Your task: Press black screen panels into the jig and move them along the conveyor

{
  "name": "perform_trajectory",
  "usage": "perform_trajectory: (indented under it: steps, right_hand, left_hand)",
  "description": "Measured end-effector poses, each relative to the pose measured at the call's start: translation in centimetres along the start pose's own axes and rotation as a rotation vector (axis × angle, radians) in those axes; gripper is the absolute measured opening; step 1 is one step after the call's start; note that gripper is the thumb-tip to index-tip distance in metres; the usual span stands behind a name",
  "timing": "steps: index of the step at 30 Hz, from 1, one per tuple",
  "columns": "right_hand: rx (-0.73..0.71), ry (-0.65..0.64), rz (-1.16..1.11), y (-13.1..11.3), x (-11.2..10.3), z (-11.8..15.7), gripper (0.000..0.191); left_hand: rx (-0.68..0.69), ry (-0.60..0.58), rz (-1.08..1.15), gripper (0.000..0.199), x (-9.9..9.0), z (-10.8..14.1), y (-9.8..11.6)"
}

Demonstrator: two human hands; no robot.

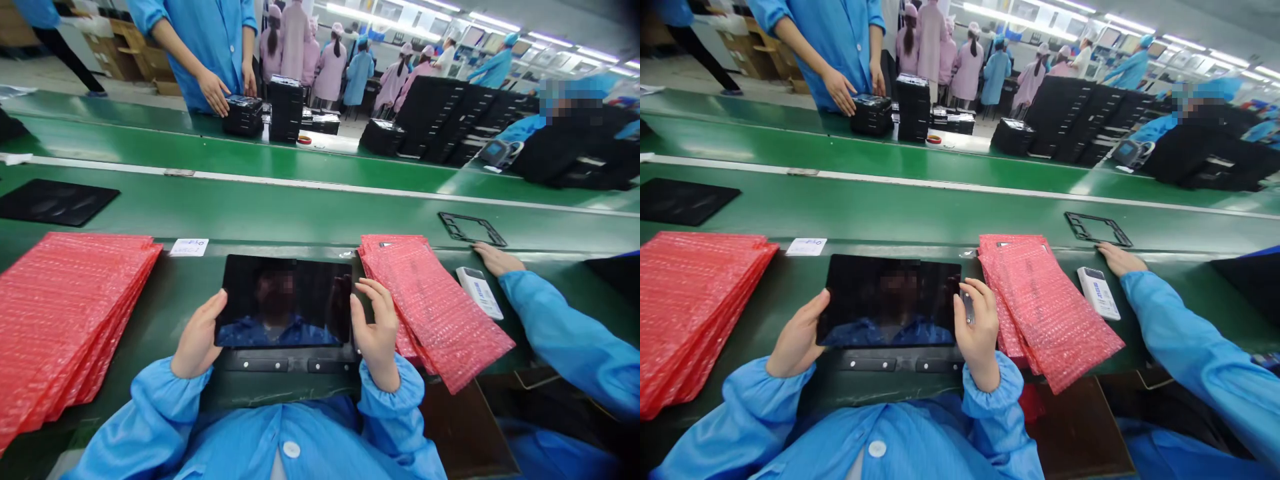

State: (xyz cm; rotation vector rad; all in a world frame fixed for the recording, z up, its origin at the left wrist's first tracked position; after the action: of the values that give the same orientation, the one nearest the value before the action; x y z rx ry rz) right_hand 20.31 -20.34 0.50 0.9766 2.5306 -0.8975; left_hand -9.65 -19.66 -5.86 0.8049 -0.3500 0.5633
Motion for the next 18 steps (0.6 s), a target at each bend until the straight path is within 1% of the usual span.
perform_trajectory:
  steps: [2,4,6,8,11,13,18]
  right_hand:
    - [0.163,-0.062,-0.136,1.1,-0.1,1.2,0.027]
    - [0.321,-0.206,-0.345,1.7,0.7,2.7,0.037]
    - [0.398,-0.339,-0.53,1.4,1.6,3.8,0.049]
    - [0.402,-0.43,-0.625,0.6,1.9,4.3,0.058]
    - [0.444,-0.511,-0.701,-0.5,2.1,4.7,0.063]
    - [0.47,-0.53,-0.725,-1.0,2.1,4.7,0.065]
    - [0.438,-0.545,-0.697,-1.3,2.0,4.7,0.06]
  left_hand:
    - [0.005,-0.001,0.032,0.04,-0.7,-0.4,0.7]
    - [-0.014,-0.003,0.057,0.04,-1.2,-0.7,1.0]
    - [-0.057,0.002,0.08,0.041,-1.4,-1.0,0.8]
    - [-0.098,0.012,0.088,0.043,-1.5,-1.2,0.6]
    - [-0.13,0.025,0.074,0.044,-1.7,-1.5,0.3]
    - [-0.14,0.024,0.077,0.044,-1.9,-1.7,0.2]
    - [-0.165,0.011,0.111,0.04,-2.1,-2.0,0.1]
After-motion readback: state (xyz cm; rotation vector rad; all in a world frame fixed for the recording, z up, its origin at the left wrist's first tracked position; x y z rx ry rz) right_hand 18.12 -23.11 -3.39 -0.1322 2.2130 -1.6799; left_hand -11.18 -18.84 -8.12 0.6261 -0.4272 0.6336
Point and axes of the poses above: each hand's wrist, its own z-axis away from the middle knuckle, its own x-axis out of the palm, y = z × x, the point moved 6 cm from there along -z, towards the middle knuckle, and after that the axes turned 15 degrees about -x, right-handed, at the moved point
